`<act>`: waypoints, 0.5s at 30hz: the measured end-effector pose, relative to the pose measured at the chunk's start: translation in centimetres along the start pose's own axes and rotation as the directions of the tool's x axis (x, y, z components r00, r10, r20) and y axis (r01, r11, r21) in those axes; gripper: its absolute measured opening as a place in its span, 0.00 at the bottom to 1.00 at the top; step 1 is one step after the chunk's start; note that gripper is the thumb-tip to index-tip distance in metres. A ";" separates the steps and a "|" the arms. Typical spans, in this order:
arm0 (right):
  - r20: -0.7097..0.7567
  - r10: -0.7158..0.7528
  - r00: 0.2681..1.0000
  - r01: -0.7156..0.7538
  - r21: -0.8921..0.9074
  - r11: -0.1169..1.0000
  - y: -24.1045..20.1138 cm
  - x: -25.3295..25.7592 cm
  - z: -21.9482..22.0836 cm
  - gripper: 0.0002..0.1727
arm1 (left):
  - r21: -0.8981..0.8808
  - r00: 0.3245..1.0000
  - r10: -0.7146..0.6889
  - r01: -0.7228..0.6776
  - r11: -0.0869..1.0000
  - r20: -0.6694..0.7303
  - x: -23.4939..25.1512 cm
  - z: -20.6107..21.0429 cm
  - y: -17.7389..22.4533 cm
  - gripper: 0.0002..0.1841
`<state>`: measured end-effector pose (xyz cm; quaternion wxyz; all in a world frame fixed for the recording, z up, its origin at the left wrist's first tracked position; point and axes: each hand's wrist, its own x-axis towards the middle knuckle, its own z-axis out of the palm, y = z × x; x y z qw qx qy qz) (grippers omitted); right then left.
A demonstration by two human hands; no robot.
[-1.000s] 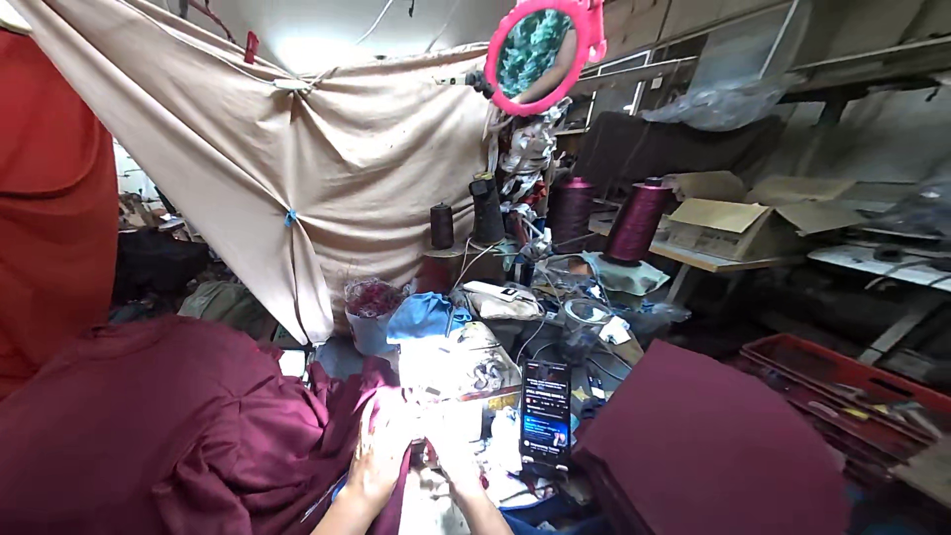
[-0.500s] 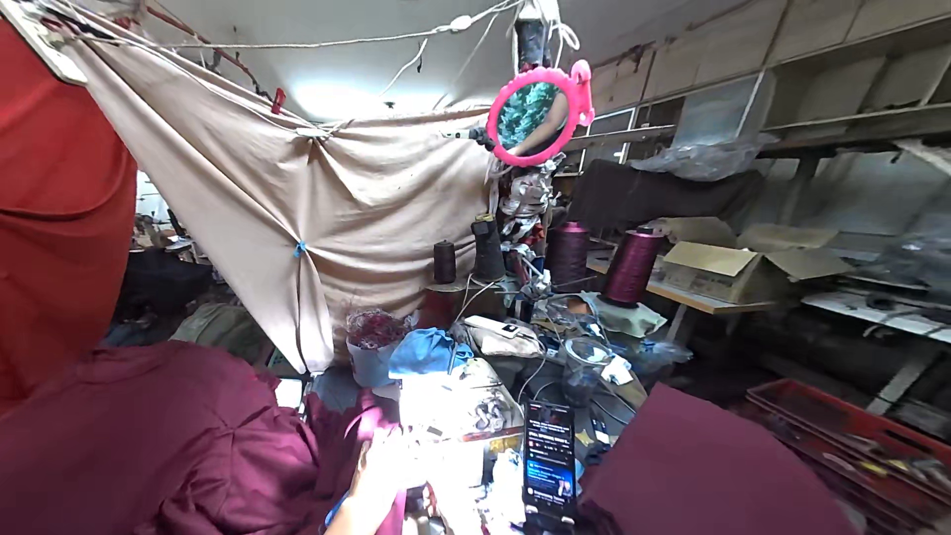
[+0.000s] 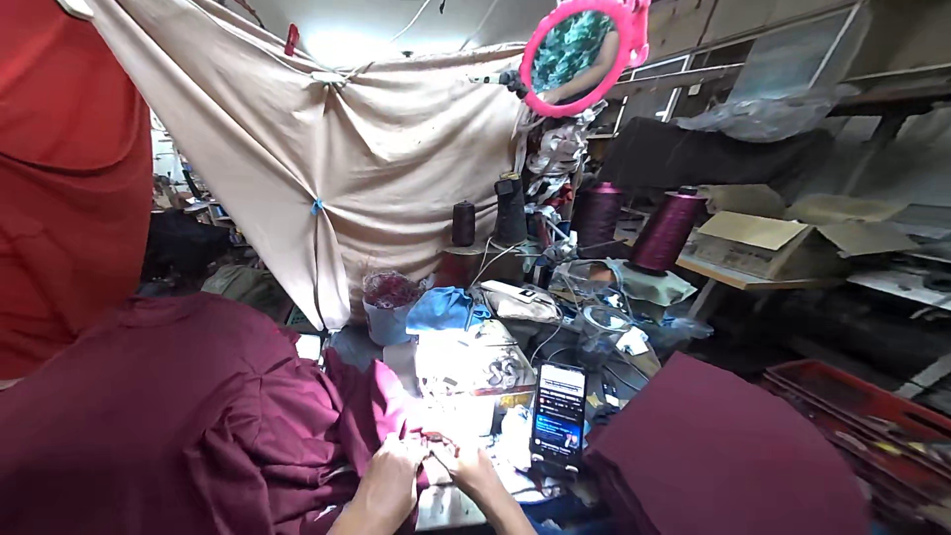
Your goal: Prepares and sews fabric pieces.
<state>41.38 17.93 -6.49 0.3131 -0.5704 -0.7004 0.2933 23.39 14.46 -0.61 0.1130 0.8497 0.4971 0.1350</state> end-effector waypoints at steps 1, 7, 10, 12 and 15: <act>-0.056 0.016 0.998 -0.017 -0.018 1.000 0.0 -0.2 -0.1 0.21 | -0.014 0.999 0.020 -0.020 1.000 -0.039 -0.2 0.2 0.1 0.18; -0.288 0.137 0.948 -0.178 -0.119 0.977 -1.2 -0.7 -1.8 0.23 | -0.053 0.993 -0.072 0.067 0.996 -0.099 0.5 1.1 -0.4 0.16; -0.238 0.097 0.966 -0.117 -0.074 0.990 0.0 -1.2 -1.3 0.22 | -0.064 0.942 -0.037 0.017 0.998 -0.333 -0.7 1.2 0.2 0.12; -0.110 0.091 0.990 -0.094 -0.023 0.995 0.5 -2.1 0.0 0.19 | -0.130 0.884 0.039 -0.112 0.985 -0.467 -2.4 0.4 2.0 0.10; 0.156 0.344 0.926 -0.343 -0.032 0.939 -5.9 -5.7 0.9 0.24 | -0.271 0.790 0.240 -0.452 0.850 -0.564 -6.6 -2.0 6.6 0.08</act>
